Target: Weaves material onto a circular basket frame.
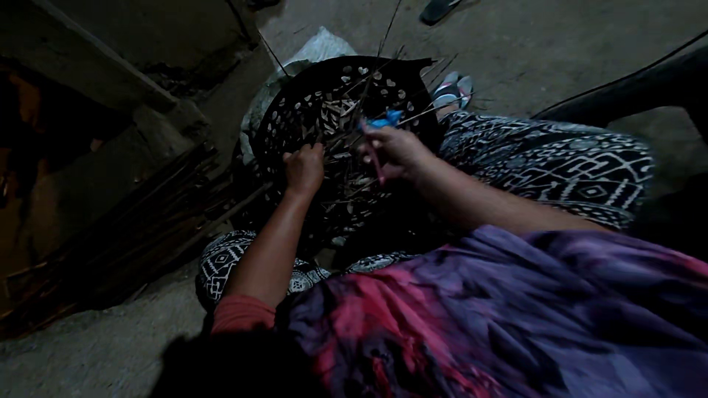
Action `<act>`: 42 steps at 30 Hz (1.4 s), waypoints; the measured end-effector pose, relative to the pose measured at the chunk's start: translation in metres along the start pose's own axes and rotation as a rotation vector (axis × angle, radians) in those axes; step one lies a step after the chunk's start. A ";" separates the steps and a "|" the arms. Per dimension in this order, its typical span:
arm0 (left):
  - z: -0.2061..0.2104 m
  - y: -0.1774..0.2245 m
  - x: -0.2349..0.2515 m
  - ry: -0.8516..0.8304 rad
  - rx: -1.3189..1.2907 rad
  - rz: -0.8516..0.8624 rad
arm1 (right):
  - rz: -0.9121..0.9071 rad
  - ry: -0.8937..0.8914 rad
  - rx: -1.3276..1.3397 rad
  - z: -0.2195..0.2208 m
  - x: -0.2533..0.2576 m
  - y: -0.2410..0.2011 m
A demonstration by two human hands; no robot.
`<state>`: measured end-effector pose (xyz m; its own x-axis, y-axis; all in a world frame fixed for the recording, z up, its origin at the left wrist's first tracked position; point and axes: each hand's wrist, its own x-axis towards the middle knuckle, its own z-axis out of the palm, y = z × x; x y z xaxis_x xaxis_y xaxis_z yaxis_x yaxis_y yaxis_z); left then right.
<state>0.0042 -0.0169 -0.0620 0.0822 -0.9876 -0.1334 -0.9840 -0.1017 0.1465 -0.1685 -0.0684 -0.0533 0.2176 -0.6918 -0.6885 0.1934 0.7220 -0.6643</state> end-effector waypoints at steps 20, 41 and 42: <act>0.000 0.003 -0.001 0.071 -0.012 0.042 | 0.089 -0.170 -0.109 0.025 -0.018 0.009; -0.004 0.005 0.004 -0.035 -0.089 -0.021 | 0.116 -0.116 0.050 0.020 -0.006 0.011; -0.006 0.003 0.004 -0.074 -0.114 -0.031 | 0.097 -0.114 0.057 0.016 -0.001 0.010</act>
<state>0.0022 -0.0223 -0.0566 0.0960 -0.9728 -0.2108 -0.9564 -0.1488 0.2514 -0.1511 -0.0597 -0.0545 0.3448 -0.6154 -0.7088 0.2199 0.7870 -0.5764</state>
